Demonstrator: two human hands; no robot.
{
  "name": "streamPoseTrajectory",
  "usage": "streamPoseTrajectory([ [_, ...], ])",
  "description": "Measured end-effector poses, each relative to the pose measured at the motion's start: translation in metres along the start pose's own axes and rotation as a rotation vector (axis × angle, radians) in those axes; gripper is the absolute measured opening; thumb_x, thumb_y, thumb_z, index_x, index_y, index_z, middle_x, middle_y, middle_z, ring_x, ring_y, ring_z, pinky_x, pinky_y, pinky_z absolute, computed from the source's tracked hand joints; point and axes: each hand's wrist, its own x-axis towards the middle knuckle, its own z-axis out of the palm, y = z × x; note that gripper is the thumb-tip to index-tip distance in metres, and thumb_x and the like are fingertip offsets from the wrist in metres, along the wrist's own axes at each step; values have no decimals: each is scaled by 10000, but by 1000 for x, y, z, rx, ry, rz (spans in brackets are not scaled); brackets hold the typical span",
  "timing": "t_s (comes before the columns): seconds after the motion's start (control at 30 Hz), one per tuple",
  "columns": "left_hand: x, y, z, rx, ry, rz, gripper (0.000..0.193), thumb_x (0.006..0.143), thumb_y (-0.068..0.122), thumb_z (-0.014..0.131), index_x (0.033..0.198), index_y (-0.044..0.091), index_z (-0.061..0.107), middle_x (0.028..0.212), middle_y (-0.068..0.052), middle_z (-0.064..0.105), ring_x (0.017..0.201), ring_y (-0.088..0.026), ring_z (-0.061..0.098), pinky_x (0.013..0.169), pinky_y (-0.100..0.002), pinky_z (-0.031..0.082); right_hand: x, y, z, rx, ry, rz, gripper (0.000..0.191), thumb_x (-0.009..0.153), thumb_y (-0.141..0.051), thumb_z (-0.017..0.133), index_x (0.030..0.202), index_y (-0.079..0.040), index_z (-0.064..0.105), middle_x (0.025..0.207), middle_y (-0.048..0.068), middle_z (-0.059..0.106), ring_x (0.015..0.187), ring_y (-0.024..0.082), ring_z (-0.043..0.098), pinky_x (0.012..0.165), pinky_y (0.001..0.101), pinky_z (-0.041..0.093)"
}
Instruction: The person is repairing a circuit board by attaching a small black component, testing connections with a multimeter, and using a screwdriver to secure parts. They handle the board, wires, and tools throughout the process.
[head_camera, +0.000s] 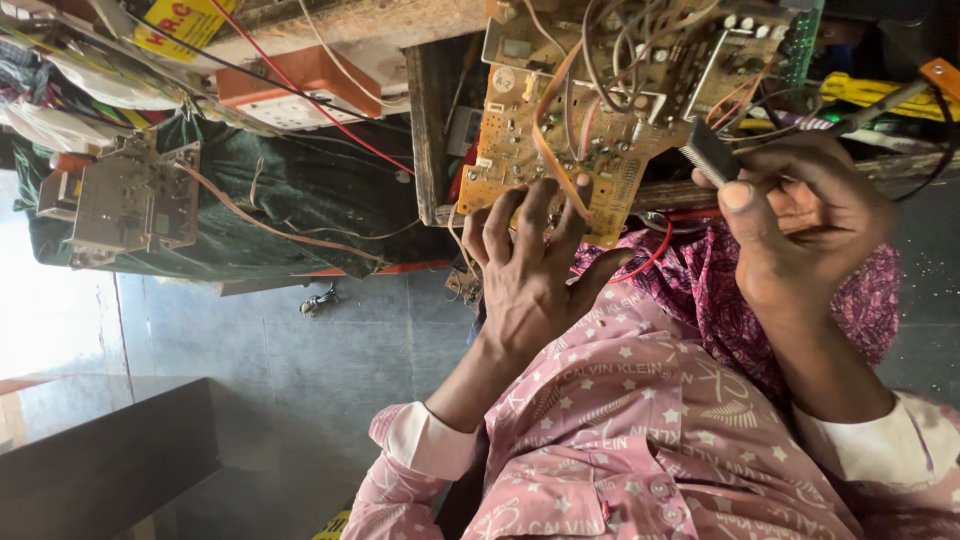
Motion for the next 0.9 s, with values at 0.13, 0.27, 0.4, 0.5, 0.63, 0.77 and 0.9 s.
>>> streamPoseTrajectory([
  [0.13, 2, -6, -3, -239, 39, 92, 436, 908, 427, 845, 1240, 178, 714, 1468, -93, 489, 1371, -337, 421, 1181, -507, 306, -6, 1, -5, 2, 7, 26, 253, 1047, -169, 790, 1162, 27, 678, 1067, 81, 657, 935, 161, 732, 906, 334, 653],
  [0.27, 1, -14, 9, -247, 83, 110, 417, 907, 390, 879, 1220, 153, 739, 1431, -79, 506, 1383, -318, 440, 1191, -502, 322, -9, 19, -12, -124, 27, 11, 276, 989, -155, 815, 1119, 52, 687, 1073, 123, 689, 840, 141, 687, 780, 280, 600],
  [0.4, -12, -20, 22, -187, 98, 62, 415, 887, 361, 880, 1216, 157, 731, 1395, -98, 519, 1344, -343, 452, 1160, -511, 346, -18, 31, -16, -172, -29, 10, 276, 1020, -152, 827, 1153, 53, 700, 1082, 121, 697, 872, 127, 692, 802, 251, 602],
  [0.5, -26, -28, 17, -260, 210, 65, 339, 967, 256, 876, 1259, 188, 720, 1389, -37, 530, 1329, -287, 500, 1120, -448, 388, -19, 33, -11, -242, -142, -44, 265, 978, -153, 812, 1122, 39, 700, 1047, 115, 692, 850, 130, 711, 763, 254, 624],
  [0.63, -42, -38, -5, -212, 262, 158, 374, 962, 250, 909, 1263, 171, 703, 1296, -45, 542, 1206, -246, 523, 1037, -455, 406, -15, 27, 8, -357, -314, -100, 223, 980, -82, 821, 1109, 61, 708, 1035, 161, 702, 823, 168, 723, 697, 255, 626],
  [0.77, -51, -47, -25, 6, 184, 186, 422, 1028, 211, 808, 1410, 210, 631, 1308, -33, 546, 1150, -208, 521, 975, -383, 400, -22, 17, 39, -526, -402, -129, 247, 979, -41, 826, 1163, 89, 726, 1037, 186, 706, 836, 191, 726, 698, 238, 610],
  [0.9, -69, -68, -45, 54, 156, -17, 461, 976, 319, 741, 1400, 200, 605, 1142, -83, 539, 1046, -275, 563, 972, -515, 436, -31, 11, 74, -677, -534, -269, 217, 1011, -4, 854, 1149, 104, 726, 1052, 190, 703, 879, 206, 726, 735, 242, 590],
])
